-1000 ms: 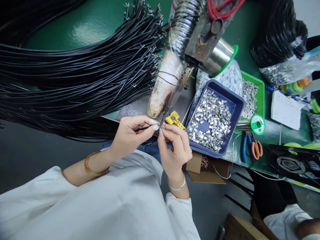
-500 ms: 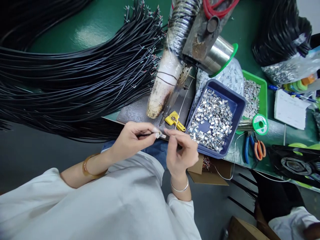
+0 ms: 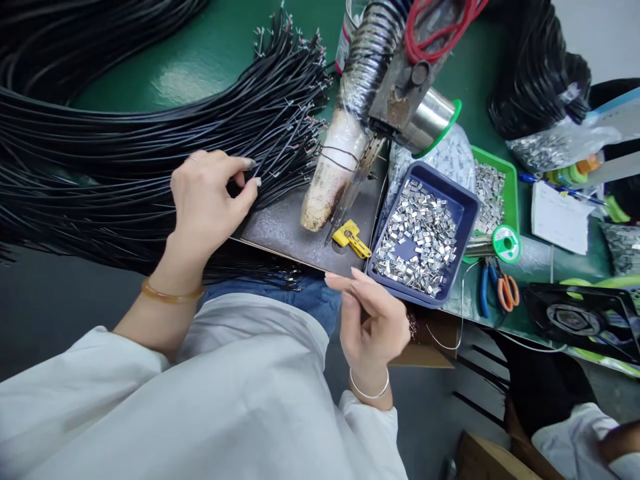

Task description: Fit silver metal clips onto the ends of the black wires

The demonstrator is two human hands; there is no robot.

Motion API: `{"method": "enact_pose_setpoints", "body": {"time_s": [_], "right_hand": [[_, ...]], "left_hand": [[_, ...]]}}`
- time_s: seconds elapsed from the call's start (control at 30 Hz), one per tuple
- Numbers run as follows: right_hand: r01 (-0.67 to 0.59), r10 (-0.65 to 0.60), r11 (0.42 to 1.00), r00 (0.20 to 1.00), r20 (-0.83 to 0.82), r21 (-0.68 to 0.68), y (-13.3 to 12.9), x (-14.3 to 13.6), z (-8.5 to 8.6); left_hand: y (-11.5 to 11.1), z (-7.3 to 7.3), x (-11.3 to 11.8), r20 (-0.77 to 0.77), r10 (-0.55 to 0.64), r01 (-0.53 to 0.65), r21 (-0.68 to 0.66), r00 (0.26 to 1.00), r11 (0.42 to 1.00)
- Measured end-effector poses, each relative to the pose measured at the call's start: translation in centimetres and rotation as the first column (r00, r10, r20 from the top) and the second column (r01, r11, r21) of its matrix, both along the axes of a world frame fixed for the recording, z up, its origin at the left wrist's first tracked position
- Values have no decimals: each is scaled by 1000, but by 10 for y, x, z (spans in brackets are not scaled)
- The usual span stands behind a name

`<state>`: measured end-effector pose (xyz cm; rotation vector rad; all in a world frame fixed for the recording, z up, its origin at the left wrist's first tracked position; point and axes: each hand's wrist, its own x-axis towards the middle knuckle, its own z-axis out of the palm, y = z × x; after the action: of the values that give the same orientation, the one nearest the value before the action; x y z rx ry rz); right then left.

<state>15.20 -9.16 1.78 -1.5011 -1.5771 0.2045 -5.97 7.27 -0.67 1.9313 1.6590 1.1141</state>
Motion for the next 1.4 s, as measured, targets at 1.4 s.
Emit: {"method": "enact_pose_setpoints", "body": {"time_s": [1.4], "right_hand": [[126, -115, 991, 967, -228, 33, 29, 13, 14]], "left_hand": [[-75, 9, 52, 911, -66, 676, -252, 407, 693]]}}
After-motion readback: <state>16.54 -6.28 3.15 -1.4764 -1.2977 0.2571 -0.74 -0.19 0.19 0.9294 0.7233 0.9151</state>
